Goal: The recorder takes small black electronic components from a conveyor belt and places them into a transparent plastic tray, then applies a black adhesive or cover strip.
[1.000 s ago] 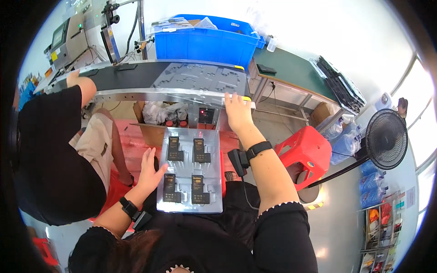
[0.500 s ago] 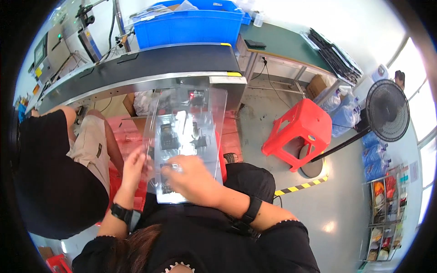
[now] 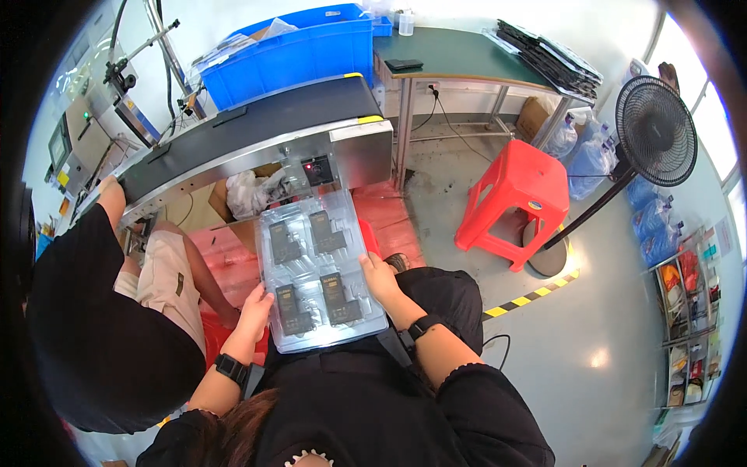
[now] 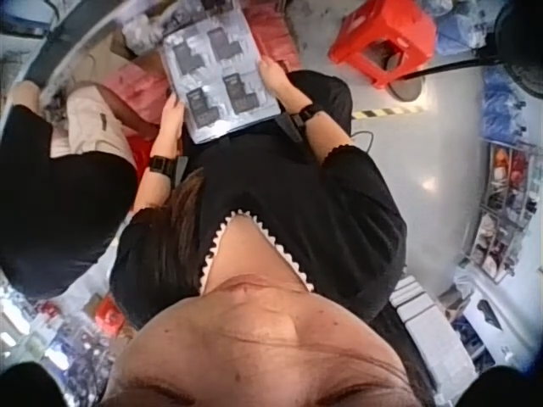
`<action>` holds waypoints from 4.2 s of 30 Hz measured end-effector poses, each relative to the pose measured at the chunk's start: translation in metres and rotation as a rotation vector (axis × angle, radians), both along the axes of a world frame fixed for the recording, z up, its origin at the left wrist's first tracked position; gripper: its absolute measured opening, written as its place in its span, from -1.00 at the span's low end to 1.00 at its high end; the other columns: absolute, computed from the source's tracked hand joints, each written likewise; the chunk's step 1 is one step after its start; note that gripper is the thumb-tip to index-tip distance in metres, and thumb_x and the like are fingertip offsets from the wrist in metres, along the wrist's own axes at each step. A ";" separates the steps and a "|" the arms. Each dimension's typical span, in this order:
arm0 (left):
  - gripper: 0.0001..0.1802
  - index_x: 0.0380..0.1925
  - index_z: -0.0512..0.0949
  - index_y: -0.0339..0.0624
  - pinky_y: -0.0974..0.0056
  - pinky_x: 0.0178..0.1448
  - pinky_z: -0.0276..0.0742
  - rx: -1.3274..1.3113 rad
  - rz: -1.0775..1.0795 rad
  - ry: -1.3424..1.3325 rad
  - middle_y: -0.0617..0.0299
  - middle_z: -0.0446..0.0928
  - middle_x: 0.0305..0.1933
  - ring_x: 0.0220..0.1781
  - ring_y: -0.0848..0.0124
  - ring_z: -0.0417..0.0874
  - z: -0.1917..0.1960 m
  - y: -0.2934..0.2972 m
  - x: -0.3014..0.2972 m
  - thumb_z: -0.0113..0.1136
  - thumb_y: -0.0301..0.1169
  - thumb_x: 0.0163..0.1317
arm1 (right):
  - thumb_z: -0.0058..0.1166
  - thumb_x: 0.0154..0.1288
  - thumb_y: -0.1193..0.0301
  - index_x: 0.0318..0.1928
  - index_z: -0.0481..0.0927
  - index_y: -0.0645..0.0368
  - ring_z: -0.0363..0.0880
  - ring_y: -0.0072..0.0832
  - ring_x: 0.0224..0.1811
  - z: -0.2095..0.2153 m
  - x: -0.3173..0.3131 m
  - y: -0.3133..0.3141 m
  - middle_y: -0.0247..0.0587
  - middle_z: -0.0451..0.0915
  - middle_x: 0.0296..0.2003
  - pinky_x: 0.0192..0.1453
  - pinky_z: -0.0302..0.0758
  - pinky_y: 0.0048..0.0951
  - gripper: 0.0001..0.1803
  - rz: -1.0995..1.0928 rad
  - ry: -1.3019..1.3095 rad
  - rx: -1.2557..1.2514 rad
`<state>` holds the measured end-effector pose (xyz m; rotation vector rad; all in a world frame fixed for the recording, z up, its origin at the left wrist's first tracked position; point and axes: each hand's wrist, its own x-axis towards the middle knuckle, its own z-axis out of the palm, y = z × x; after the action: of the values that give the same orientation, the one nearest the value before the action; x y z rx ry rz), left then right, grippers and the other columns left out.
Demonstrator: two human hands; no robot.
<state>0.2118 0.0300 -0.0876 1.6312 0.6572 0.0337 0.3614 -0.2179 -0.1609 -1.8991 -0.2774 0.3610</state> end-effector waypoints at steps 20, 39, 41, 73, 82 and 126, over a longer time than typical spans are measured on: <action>-0.55 0.08 0.33 -0.23 0.23 0.13 0.33 -0.370 -0.081 0.021 0.15 0.44 0.01 0.05 0.31 0.43 0.003 0.001 0.000 -0.24 -0.66 0.16 | -0.36 0.36 0.08 0.11 0.35 0.30 0.33 0.05 0.12 0.038 -0.040 -0.003 0.27 0.43 -0.04 0.18 0.25 -0.18 -0.44 -0.107 0.021 -0.095; -0.60 -0.34 0.52 -0.27 0.14 -0.15 0.45 1.012 -0.354 -0.290 -0.07 0.53 -0.34 -0.27 0.08 0.55 0.224 0.092 0.236 -0.03 -0.11 0.20 | 0.08 0.12 0.12 -0.12 0.50 0.36 0.48 -0.07 -0.06 0.312 0.264 0.021 0.13 0.53 -0.17 0.03 0.39 -0.22 -0.49 -0.072 -0.894 -0.313; -0.48 -0.11 0.49 -0.22 0.16 -0.03 0.42 1.319 -0.092 -0.144 -0.04 0.48 -0.08 -0.06 0.20 0.53 0.218 0.107 0.285 0.02 0.00 0.15 | 0.03 0.15 0.03 -0.06 0.46 0.40 0.43 -0.07 0.06 0.304 0.309 0.062 0.16 0.50 -0.10 0.14 0.34 -0.24 -0.38 -0.247 -0.648 -0.426; -0.83 -0.40 0.41 -0.29 0.03 -0.20 0.42 0.962 -0.818 -0.285 -0.10 0.47 -0.42 -0.30 -0.06 0.50 0.089 0.079 0.151 -0.04 -0.39 0.19 | 0.03 0.16 0.08 -0.38 0.45 0.47 0.53 -0.34 -0.72 0.162 0.121 0.128 -0.03 0.53 -0.68 -0.70 0.42 -0.39 -0.46 0.454 0.469 -0.467; -0.36 0.08 0.30 -0.35 -0.12 0.33 -0.03 1.208 -0.509 -0.263 -0.15 0.15 0.22 0.28 -0.08 0.14 0.030 0.052 0.105 0.10 -0.10 0.12 | 0.08 0.13 0.26 -0.14 0.34 0.42 0.59 -0.05 -0.34 0.156 0.082 0.091 0.13 0.55 -0.43 -0.29 0.50 -0.22 -0.54 0.275 -0.063 -0.424; -0.40 -0.29 0.61 -0.21 0.12 -0.09 0.49 1.578 -0.171 0.093 -0.01 0.59 -0.20 -0.13 0.06 0.59 0.166 0.140 0.358 0.01 0.15 0.07 | 0.18 -0.09 0.38 -0.15 0.54 0.30 0.55 -0.13 -0.16 0.255 0.277 0.150 0.07 0.57 -0.26 -0.04 0.46 -0.25 -0.58 0.450 -1.048 -0.868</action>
<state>0.5694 0.1695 0.0781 3.2079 0.5368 0.4456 0.6385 -0.0677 0.0942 -2.7393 -1.4420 -0.3408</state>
